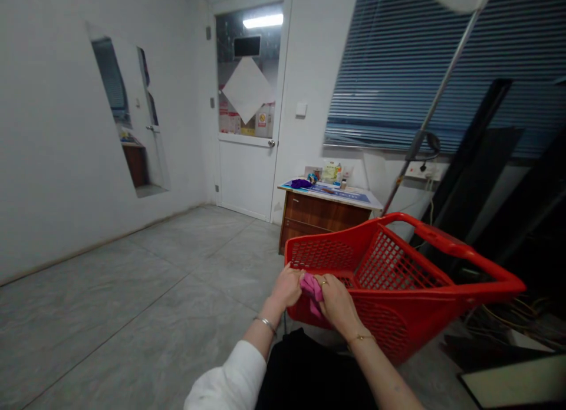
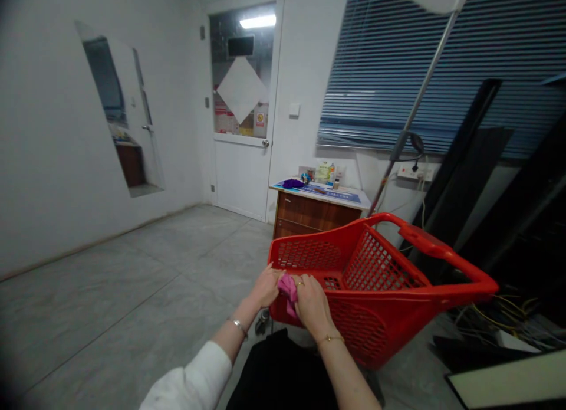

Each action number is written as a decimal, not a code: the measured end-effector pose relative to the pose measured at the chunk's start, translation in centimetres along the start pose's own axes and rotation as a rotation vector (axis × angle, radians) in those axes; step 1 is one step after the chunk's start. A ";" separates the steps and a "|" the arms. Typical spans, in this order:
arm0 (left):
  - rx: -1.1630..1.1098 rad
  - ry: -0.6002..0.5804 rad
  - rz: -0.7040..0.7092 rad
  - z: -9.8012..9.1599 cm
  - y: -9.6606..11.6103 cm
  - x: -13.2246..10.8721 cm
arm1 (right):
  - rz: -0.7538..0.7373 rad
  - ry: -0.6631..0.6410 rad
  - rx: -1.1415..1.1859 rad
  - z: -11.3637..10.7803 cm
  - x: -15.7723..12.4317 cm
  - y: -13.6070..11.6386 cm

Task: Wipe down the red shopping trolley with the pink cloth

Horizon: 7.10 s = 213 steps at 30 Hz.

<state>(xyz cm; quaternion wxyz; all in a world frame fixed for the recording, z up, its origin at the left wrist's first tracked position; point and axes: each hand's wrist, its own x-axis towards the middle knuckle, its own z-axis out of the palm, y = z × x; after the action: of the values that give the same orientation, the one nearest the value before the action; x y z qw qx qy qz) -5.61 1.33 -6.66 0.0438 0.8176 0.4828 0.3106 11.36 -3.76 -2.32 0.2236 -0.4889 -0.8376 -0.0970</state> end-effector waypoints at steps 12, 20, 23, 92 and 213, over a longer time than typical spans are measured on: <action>-0.037 0.040 -0.027 -0.6 0.3 0.3 | 0.147 -0.285 0.416 -11.1 -0.2 3.8; -0.059 0.029 -0.004 -0.5 1.6 0.1 | 0.117 -0.024 -0.160 -4.3 -0.8 1.9; -0.058 0.018 -0.014 -0.4 1.9 -0.1 | 0.121 0.082 -0.248 -2.9 -3.0 0.2; 0.086 0.280 0.090 3.0 6.5 -1.5 | 0.209 0.342 -0.461 -2.2 -4.1 2.8; 0.210 0.387 -0.034 2.1 6.3 -1.2 | 0.196 0.532 -0.482 -1.0 -3.4 6.1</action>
<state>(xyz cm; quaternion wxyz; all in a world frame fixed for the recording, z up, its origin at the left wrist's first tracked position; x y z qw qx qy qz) -0.03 -2.50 -6.58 -0.1297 0.7346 0.5256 0.4089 18.36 -3.70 -3.41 0.3201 -0.5631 -0.6526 -0.3931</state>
